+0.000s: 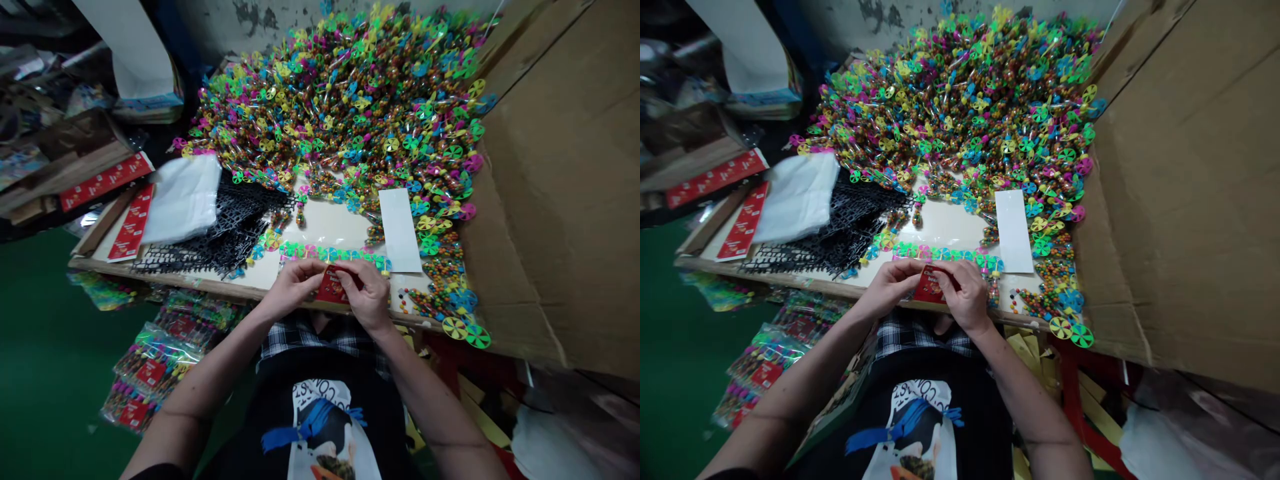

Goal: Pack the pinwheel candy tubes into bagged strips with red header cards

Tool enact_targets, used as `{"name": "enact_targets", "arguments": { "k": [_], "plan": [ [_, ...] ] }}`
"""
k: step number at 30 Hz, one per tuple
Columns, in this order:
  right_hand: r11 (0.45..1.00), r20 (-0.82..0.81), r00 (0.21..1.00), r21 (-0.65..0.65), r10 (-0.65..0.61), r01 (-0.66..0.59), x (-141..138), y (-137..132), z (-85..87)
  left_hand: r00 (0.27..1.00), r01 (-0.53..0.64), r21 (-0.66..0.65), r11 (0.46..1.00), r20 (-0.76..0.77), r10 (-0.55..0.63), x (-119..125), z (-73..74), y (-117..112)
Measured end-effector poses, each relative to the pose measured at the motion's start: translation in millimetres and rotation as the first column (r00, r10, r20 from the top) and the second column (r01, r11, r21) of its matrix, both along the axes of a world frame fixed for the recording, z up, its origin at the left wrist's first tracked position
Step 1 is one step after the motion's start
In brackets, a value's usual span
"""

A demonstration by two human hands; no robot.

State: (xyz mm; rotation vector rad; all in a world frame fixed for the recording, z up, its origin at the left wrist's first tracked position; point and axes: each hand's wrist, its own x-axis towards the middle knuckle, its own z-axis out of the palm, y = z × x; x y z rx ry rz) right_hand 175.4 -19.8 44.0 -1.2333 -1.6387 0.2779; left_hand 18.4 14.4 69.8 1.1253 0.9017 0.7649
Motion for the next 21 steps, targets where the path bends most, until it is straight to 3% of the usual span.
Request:
{"name": "enact_targets", "arguments": {
  "k": [5,12,21],
  "plan": [
    [0.999,0.028,0.999,0.014,0.042,-0.042,-2.6,-2.7,6.5,0.989,-0.119,0.060,0.991,-0.079,0.124,3.3,2.5,-0.8],
    [0.999,0.049,0.999,0.052,0.010,-0.013,-3.4,-5.7,8.1,0.970,-0.189,0.211,0.959,-0.113,0.216,7.9,-3.0,-6.0],
    [0.998,-0.001,0.998,0.011,0.063,-0.063,1.2,-5.8,12.2,0.973,-0.136,0.230,0.964,-0.153,0.174,7.9,-2.9,-5.6]
  ]
}}
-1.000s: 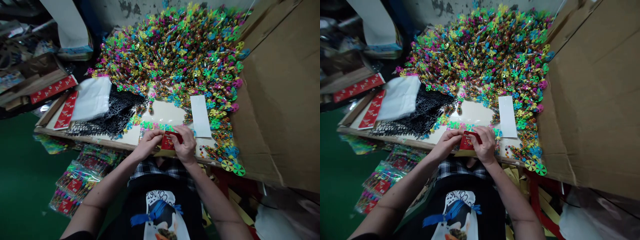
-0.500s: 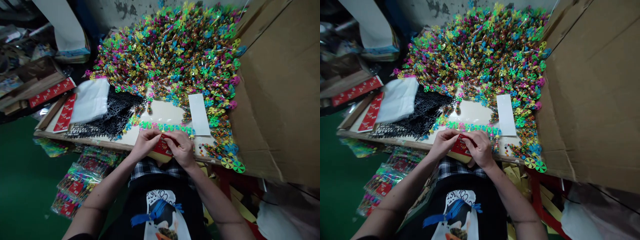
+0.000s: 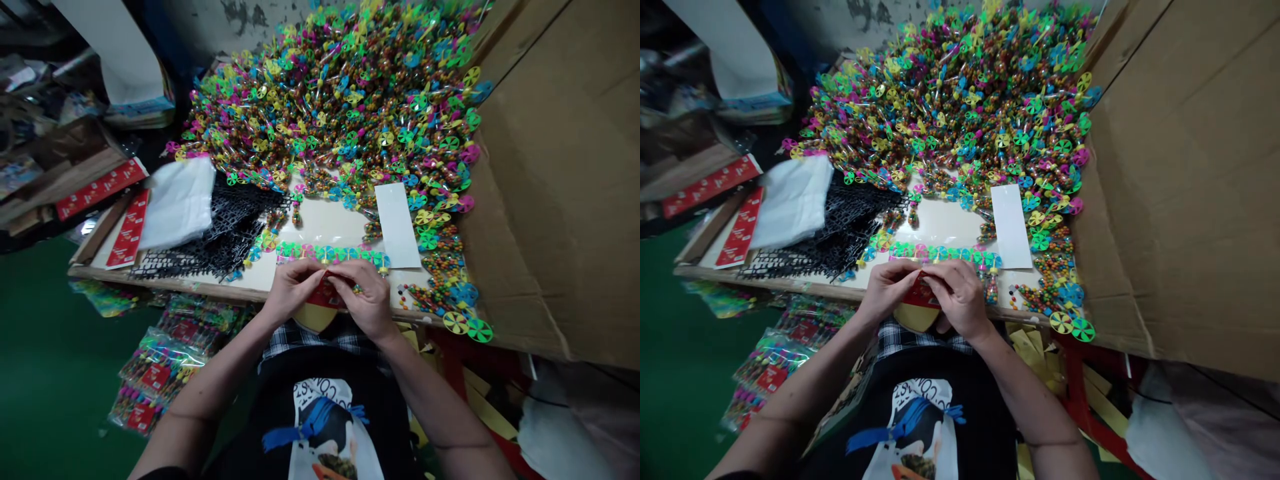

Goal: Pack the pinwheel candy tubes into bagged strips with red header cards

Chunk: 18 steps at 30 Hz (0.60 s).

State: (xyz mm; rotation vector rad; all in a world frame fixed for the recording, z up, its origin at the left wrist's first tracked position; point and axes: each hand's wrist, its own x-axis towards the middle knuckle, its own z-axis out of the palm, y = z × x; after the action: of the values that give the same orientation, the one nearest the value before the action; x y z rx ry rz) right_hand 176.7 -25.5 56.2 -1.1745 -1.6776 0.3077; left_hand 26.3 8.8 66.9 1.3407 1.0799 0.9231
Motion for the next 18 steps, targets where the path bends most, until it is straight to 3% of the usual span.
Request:
{"name": "enact_targets", "arguments": {
  "k": [10,18],
  "plan": [
    [1.000,-0.048,0.999,0.024,0.017,-0.015,1.7,-1.5,-0.6,0.999,-0.019,-0.098,0.995,0.039,0.023,3.2,-0.2,-1.6],
    [0.981,-0.034,0.989,0.136,0.147,-0.141,8.0,-11.5,5.8,0.978,-0.174,-0.176,0.969,0.083,0.191,-0.4,0.0,3.3]
  ]
}}
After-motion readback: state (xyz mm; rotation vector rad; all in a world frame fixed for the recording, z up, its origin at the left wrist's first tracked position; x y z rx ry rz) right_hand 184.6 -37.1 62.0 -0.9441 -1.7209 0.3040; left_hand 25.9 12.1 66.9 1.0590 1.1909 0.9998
